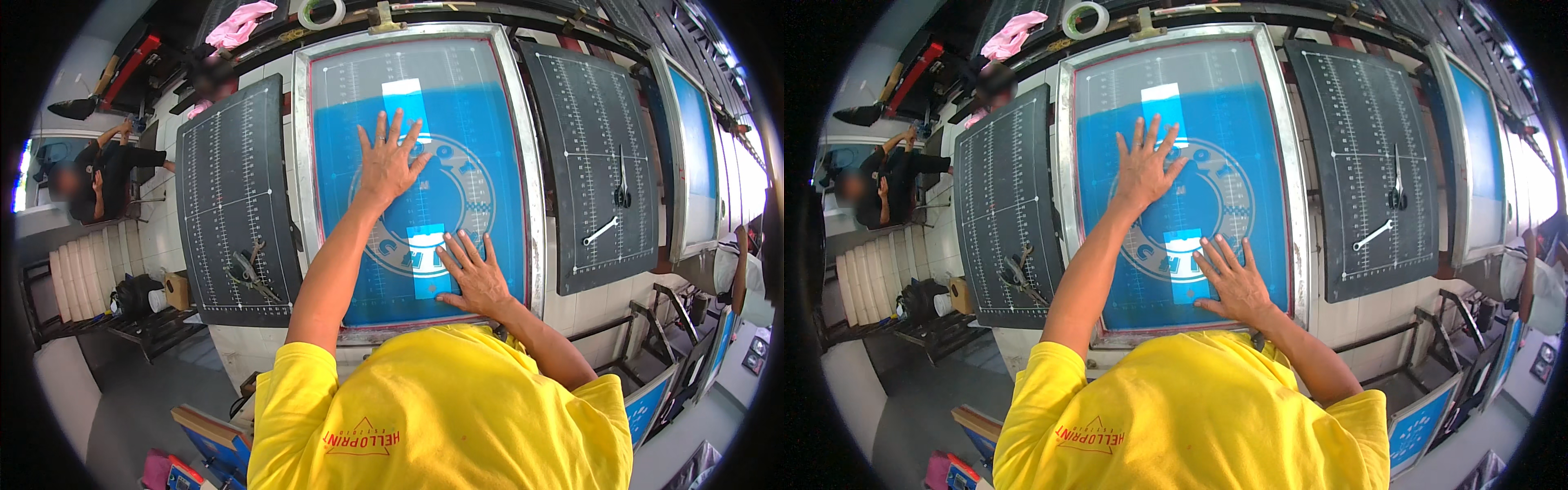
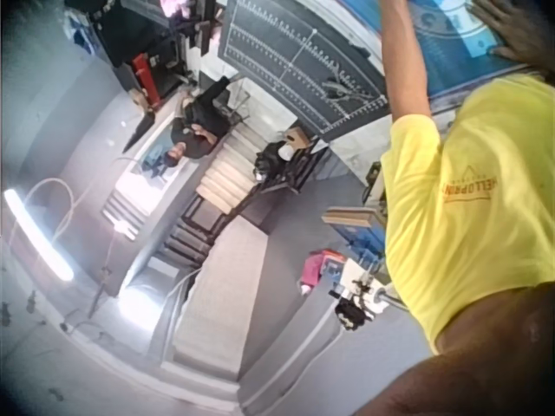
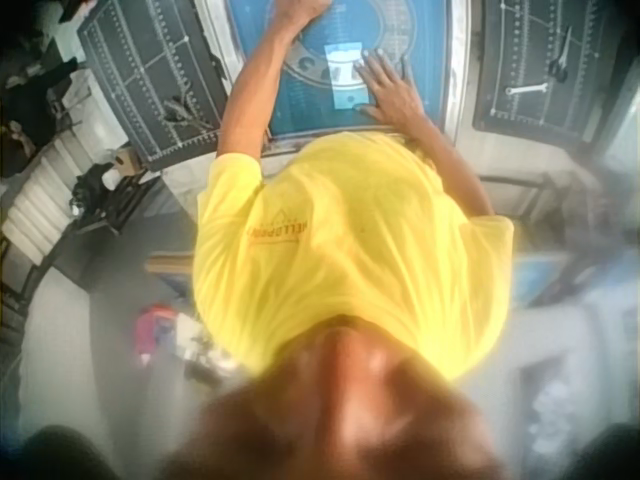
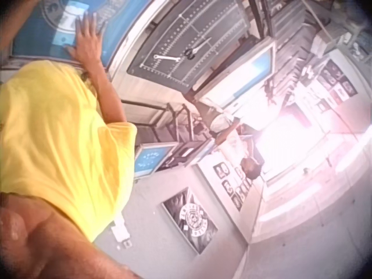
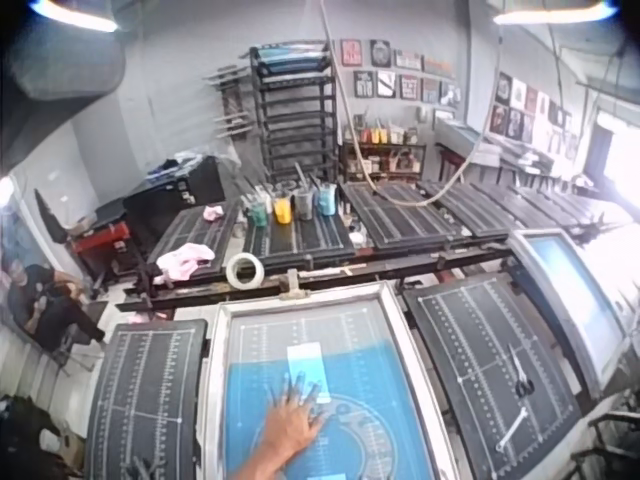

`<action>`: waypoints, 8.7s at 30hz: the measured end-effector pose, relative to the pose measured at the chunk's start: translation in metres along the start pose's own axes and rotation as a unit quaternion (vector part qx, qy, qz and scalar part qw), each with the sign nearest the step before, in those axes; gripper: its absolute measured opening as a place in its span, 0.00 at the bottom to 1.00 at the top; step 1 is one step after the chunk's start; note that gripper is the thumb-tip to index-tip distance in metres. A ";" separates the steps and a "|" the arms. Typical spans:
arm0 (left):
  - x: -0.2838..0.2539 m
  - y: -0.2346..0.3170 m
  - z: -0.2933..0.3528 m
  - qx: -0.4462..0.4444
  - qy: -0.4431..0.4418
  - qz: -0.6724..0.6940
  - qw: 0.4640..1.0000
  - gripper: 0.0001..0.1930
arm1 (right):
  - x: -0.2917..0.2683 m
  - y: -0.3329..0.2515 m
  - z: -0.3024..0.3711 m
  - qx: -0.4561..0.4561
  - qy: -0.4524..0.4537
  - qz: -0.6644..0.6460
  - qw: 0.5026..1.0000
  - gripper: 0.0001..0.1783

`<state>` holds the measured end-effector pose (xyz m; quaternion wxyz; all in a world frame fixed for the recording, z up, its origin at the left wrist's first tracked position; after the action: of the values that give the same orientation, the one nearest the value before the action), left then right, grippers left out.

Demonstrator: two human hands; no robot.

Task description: The person prepares a screen for printing by aligning the screen frame on the table, applying tape along the top edge, and using a tool to tighten the mounting hardware.

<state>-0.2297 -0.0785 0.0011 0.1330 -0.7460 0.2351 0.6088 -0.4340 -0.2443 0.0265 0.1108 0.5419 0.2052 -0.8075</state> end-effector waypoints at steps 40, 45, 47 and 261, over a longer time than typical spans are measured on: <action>-0.108 0.009 0.326 -0.346 0.164 0.252 0.889 0.18 | 0.042 0.112 0.114 0.323 0.345 -0.418 0.776 0.18; -0.077 0.010 0.350 -0.402 0.150 0.285 0.857 0.16 | 0.049 0.121 0.117 0.323 0.361 -0.440 0.756 0.17; -0.083 0.008 0.339 -0.433 0.103 0.316 0.838 0.19 | 0.037 0.115 0.116 0.297 0.349 -0.484 0.746 0.17; -0.015 -0.140 0.157 -0.510 0.077 0.433 0.739 0.32 | -0.180 0.379 -0.377 0.244 0.205 -0.282 0.905 0.16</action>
<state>-0.2933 0.1197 -0.0318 -0.5638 -0.5645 0.1970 0.5697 0.1011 -0.4199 -0.0119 -0.3015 0.6252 0.1639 -0.7010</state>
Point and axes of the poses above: each hand's wrist, its own z-axis away from the middle knuckle, its own x-axis out of the palm, y = z × x, the point moved 4 cm from there along -z, towards the middle knuckle, and after that the axes turned 7 degrees about x, right-handed, at the moved point
